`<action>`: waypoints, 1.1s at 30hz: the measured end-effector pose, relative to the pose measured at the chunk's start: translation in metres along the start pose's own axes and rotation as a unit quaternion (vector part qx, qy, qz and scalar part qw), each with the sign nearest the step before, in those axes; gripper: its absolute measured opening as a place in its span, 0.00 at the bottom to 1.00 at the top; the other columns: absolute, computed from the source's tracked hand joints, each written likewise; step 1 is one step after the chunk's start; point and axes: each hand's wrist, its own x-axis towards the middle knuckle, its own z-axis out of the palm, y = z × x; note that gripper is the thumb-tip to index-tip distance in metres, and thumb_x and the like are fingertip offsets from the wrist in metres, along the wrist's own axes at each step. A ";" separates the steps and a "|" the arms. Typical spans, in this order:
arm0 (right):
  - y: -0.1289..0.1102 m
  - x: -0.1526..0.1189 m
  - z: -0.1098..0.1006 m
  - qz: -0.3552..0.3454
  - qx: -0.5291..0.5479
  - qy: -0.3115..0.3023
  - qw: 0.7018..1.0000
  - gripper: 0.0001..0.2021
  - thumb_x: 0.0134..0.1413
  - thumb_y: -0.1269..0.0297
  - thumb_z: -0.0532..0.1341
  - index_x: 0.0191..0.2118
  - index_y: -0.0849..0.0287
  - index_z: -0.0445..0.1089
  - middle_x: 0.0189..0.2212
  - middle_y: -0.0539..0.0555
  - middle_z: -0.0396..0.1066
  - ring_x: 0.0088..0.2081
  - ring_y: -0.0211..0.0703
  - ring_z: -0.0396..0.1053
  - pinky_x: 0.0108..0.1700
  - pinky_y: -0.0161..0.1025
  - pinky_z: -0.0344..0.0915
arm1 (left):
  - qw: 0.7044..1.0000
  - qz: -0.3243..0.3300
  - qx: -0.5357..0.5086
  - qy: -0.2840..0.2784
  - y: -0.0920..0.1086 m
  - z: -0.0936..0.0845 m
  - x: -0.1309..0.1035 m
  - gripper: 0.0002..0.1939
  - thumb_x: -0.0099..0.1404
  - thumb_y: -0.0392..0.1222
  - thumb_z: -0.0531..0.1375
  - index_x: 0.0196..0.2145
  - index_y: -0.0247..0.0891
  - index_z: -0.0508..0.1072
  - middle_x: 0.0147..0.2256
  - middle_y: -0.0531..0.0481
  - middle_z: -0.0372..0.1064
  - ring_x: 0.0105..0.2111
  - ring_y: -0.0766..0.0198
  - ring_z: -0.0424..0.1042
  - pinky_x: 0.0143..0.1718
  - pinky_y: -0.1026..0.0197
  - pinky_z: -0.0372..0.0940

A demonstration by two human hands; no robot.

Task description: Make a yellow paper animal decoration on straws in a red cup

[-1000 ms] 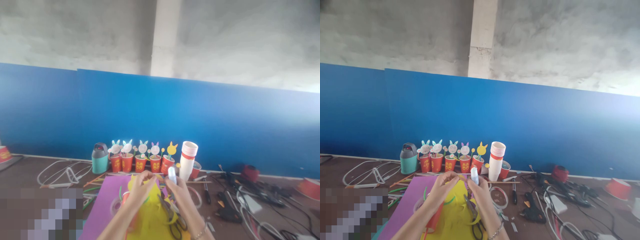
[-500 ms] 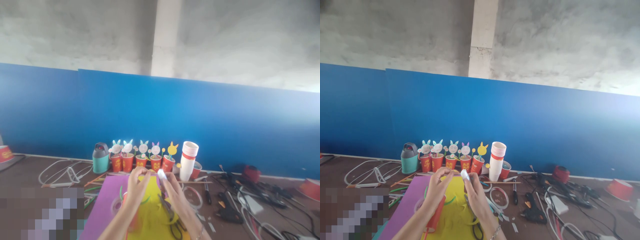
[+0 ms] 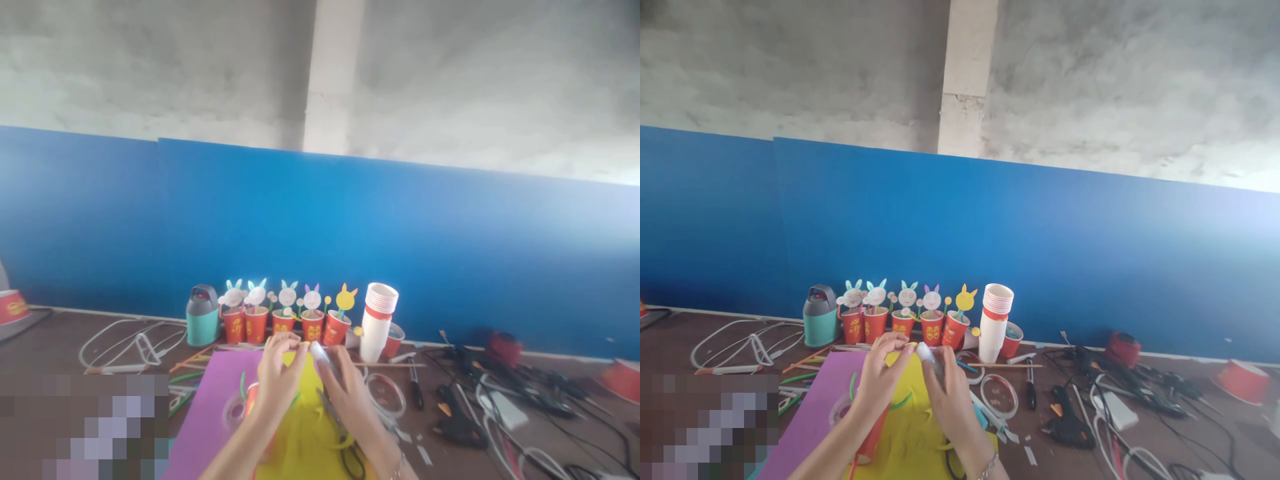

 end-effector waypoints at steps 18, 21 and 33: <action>0.007 0.001 0.004 -0.018 -0.022 0.001 1.000 0.11 0.61 0.54 0.56 0.40 0.56 0.65 0.34 0.56 0.75 0.33 0.46 0.71 0.32 0.36 0.61 | 0.999 0.038 0.025 -0.017 0.003 -0.003 0.000 0.12 0.62 0.46 0.57 0.24 0.40 0.73 0.36 0.45 0.72 0.41 0.53 0.70 0.45 0.50 0.64; 0.008 0.001 0.004 -0.037 -0.045 0.010 0.998 0.08 0.62 0.57 0.55 0.40 0.56 0.64 0.33 0.55 0.75 0.32 0.45 0.71 0.31 0.36 0.60 | 0.999 0.044 0.022 -0.009 0.004 -0.003 -0.001 0.11 0.62 0.45 0.57 0.24 0.41 0.73 0.35 0.46 0.72 0.40 0.54 0.70 0.43 0.52 0.65; 0.021 0.007 0.002 -0.006 -0.147 0.085 0.985 0.06 0.58 0.57 0.57 0.35 0.54 0.65 0.27 0.54 0.75 0.30 0.51 0.72 0.31 0.39 0.59 | 1.000 -0.003 -0.008 -0.008 0.006 -0.003 0.001 0.14 0.59 0.49 0.57 0.23 0.40 0.75 0.36 0.43 0.72 0.42 0.51 0.70 0.45 0.49 0.64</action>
